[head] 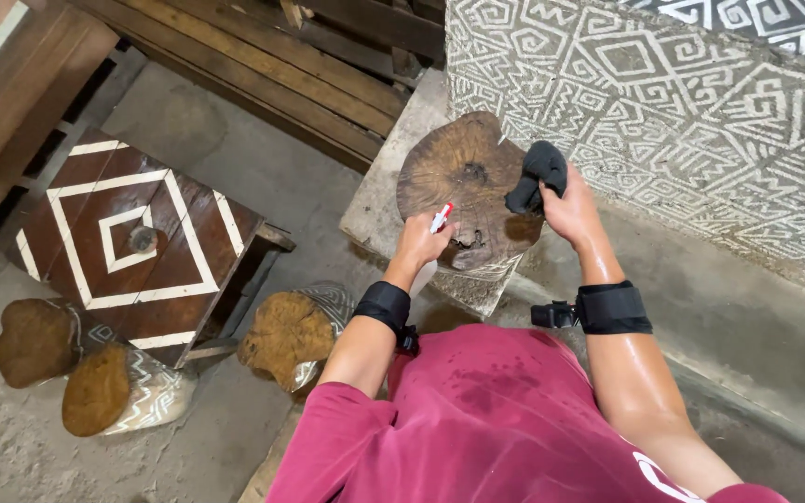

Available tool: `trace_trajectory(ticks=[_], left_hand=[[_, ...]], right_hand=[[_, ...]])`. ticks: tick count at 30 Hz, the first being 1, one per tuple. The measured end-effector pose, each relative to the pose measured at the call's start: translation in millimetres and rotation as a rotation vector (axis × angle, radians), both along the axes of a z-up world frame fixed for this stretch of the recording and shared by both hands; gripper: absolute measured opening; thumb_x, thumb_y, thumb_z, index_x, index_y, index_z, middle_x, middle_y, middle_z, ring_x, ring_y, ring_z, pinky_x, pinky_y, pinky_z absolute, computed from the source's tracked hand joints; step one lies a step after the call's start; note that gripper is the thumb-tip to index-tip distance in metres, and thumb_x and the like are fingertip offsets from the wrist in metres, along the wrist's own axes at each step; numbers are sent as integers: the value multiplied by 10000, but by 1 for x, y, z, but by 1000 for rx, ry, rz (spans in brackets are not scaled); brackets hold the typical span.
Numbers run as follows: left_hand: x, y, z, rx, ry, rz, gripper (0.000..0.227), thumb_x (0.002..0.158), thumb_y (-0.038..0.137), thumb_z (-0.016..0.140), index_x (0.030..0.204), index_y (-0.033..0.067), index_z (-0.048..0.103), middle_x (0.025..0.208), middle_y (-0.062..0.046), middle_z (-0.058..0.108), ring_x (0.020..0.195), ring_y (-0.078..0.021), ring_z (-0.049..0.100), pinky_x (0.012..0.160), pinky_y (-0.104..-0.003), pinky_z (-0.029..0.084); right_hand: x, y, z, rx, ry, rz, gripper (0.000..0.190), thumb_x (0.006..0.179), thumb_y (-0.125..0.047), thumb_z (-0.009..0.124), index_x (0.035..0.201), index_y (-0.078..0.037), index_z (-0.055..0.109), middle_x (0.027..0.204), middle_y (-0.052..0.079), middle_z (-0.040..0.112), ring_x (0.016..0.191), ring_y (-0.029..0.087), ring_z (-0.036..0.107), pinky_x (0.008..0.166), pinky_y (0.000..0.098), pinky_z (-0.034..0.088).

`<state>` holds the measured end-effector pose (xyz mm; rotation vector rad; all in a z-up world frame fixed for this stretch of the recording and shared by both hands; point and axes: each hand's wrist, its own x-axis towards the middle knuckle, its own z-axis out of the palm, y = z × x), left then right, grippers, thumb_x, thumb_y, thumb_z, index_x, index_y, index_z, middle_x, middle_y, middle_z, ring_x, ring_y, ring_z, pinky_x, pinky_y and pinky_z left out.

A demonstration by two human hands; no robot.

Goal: The person sprays a liquid onto a wooden table with white geometric patterns and wipes it with a black cloth. They then move to a round wooden stool and repeat the spray-and-wipe process.

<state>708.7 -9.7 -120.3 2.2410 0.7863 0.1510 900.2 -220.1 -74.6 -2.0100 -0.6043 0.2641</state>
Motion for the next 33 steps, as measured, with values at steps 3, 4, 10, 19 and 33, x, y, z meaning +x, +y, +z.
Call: trace_trajectory(ticks=[3, 4, 10, 19, 33], left_hand=[[-6, 7, 9, 40, 41, 6, 440, 833, 502, 771, 906, 69, 741, 835, -225, 721, 862, -448, 690, 762, -522, 533], [-10, 10, 8, 41, 44, 3, 440, 833, 502, 771, 906, 69, 741, 835, -225, 721, 862, -448, 690, 762, -522, 533], [-20, 45, 24, 51, 16, -143, 488, 794, 488, 823, 1001, 54, 738, 863, -226, 733, 870, -423, 706, 751, -486, 548], [-13, 81, 72, -121, -507, -112, 411, 890, 286, 796, 1166, 31, 629, 1000, -126, 726, 855, -284, 714, 772, -372, 560], [34, 81, 2, 35, -668, 62, 353, 988, 174, 692, 1279, 6, 584, 1106, -204, 634, 988, -386, 647, 863, -445, 524]], right_hand=[[-1, 4, -4, 32, 52, -13, 396, 970, -143, 652, 1346, -39, 586, 1206, 200, 704, 1139, 302, 678, 982, 388, 495], [-3, 6, -6, 33, 56, -16, 396, 970, -143, 652, 1346, -39, 586, 1206, 200, 704, 1139, 302, 678, 982, 388, 495], [-8, 15, -6, 52, 16, -67, 427, 953, -142, 658, 1360, -41, 578, 1212, 218, 702, 1158, 336, 673, 988, 407, 488], [-25, 51, -52, -150, -51, -203, 459, 942, -201, 707, 1339, -25, 558, 1182, 324, 660, 1133, 508, 613, 947, 522, 502], [-68, 129, -18, -1135, 55, 420, 842, 955, -633, 471, 1638, -313, 98, 1746, 42, 11, 1606, 335, -69, 1186, 758, -14]])
